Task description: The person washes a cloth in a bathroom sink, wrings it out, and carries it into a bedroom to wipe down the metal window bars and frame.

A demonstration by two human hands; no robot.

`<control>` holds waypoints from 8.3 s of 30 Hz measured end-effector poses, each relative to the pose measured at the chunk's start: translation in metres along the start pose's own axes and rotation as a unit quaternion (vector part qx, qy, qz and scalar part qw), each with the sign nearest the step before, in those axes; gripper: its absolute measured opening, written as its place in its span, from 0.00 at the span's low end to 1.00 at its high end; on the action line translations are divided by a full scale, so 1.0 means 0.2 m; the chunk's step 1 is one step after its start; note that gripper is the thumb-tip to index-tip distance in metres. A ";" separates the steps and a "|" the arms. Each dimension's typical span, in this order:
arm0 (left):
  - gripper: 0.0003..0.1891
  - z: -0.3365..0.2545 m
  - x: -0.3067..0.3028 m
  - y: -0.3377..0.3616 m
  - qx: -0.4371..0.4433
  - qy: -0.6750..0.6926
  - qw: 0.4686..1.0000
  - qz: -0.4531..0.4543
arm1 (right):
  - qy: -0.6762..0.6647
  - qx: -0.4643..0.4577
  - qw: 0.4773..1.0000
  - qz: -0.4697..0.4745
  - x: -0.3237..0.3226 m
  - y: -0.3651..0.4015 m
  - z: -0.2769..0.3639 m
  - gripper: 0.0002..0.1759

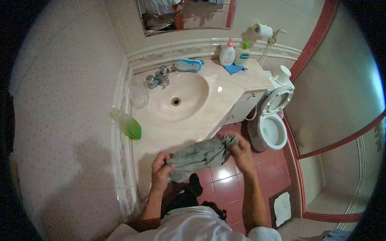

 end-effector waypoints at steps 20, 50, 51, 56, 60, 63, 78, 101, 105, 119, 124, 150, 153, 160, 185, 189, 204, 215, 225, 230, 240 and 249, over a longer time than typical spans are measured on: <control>0.35 0.48 -0.01 -1.65 0.010 -0.572 0.814 -0.099 | 0.328 -0.166 0.906 0.208 0.91 -2.29 -0.24 0.30; 0.17 0.76 -0.29 -1.75 -0.006 -0.439 0.723 -0.533 | 0.533 -0.321 0.635 0.457 1.59 -2.49 -0.32 0.13; 0.17 0.85 -0.30 -1.76 -0.009 -0.438 0.724 -0.532 | 0.534 -0.319 0.634 0.459 1.59 -2.49 -0.33 0.13; 0.15 1.35 -0.35 -1.92 -0.094 -0.097 0.923 -0.360 | 0.503 -0.426 0.569 0.491 1.64 -2.36 -0.32 0.12; 0.13 1.12 -0.21 -1.92 -0.180 0.003 0.910 -0.374 | 0.493 -0.475 0.505 0.526 1.63 -2.32 -0.35 0.12; 0.11 0.86 -0.14 -1.99 0.030 -0.472 0.793 -0.384 | 0.476 -0.482 0.517 0.524 1.65 -2.30 -0.35 0.13; 0.13 0.71 -0.28 -1.82 -0.265 -0.429 0.727 -0.466 | 0.521 -0.447 0.520 0.508 1.61 -2.36 -0.48 0.16; 0.13 0.98 -0.33 -1.65 -0.103 -0.403 0.775 -0.476 | 0.054 0.187 0.937 0.290 0.94 -2.00 -1.46 0.10; 0.11 1.10 -0.18 -1.83 -0.037 -0.025 0.856 -0.515 | -0.087 0.235 0.949 0.190 0.87 -2.00 -1.51 0.09; 0.17 1.11 -0.28 -1.86 -0.090 -0.392 0.797 -0.450 | 0.426 0.043 0.871 0.240 0.79 -2.18 -1.36 0.16; 0.13 1.02 -0.21 -1.84 -0.067 -0.524 0.790 -0.311 | 0.573 -0.264 0.663 0.402 0.87 -1.80 -1.54 0.47; 0.09 0.94 -0.31 -1.61 -0.211 -0.485 0.810 -0.253 | 0.492 -0.268 0.685 0.466 1.05 -1.64 -1.33 0.32; 0.10 0.96 -0.27 -1.61 -0.183 -0.492 0.817 -0.239 | 0.591 -0.238 0.650 0.415 0.86 -1.88 -1.57 0.30; 0.22 1.38 -0.25 -1.85 -0.191 -0.099 0.871 -0.442 | 0.354 0.068 0.846 0.393 0.95 -2.02 -1.40 0.23; 0.33 1.06 -0.14 -1.98 -0.156 -0.377 0.832 -0.375 | 0.533 -0.047 0.775 0.336 1.05 -2.14 -1.89 0.16; 0.30 1.09 -0.11 -1.98 -0.180 -0.409 0.834 -0.323 | 0.288 0.150 0.910 0.259 0.99 -2.11 -1.97 0.16; 0.10 1.00 -0.27 -2.01 0.020 -0.302 0.862 -0.408 | 0.045 0.222 0.930 0.291 0.78 -2.24 -1.62 0.09; 0.11 0.92 -0.51 -1.52 -0.130 -0.317 0.779 -0.524 | 0.296 0.039 0.951 0.079 0.42 -2.39 -1.10 0.14; 0.10 1.06 -0.16 -1.58 -0.232 -0.521 0.807 -0.154 | 0.493 -0.220 0.813 0.220 1.03 -1.87 -1.50 0.40; 0.10 0.91 -0.23 -1.51 -0.293 -0.506 0.781 -0.222 | 0.405 -0.186 0.783 0.434 1.12 -1.52 -1.56 0.46; 0.08 1.02 -0.26 -1.48 -0.230 -0.505 0.802 -0.223 | 0.574 -0.203 0.758 0.232 0.94 -1.94 -1.59 0.41; 0.08 1.39 -0.26 -1.51 -0.191 -0.455 0.838 -0.234 | 0.507 -0.181 0.683 0.494 0.99 -1.68 -1.37 0.18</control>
Point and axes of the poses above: each hand's wrist, its own y-axis away from the middle knuckle, its own x-axis out of the palm, z = x × y, the point moved 10 cm from there along -y, towards the middle knuckle, and after that the axes turned 4 degrees about -z, right-handed, at the moved point
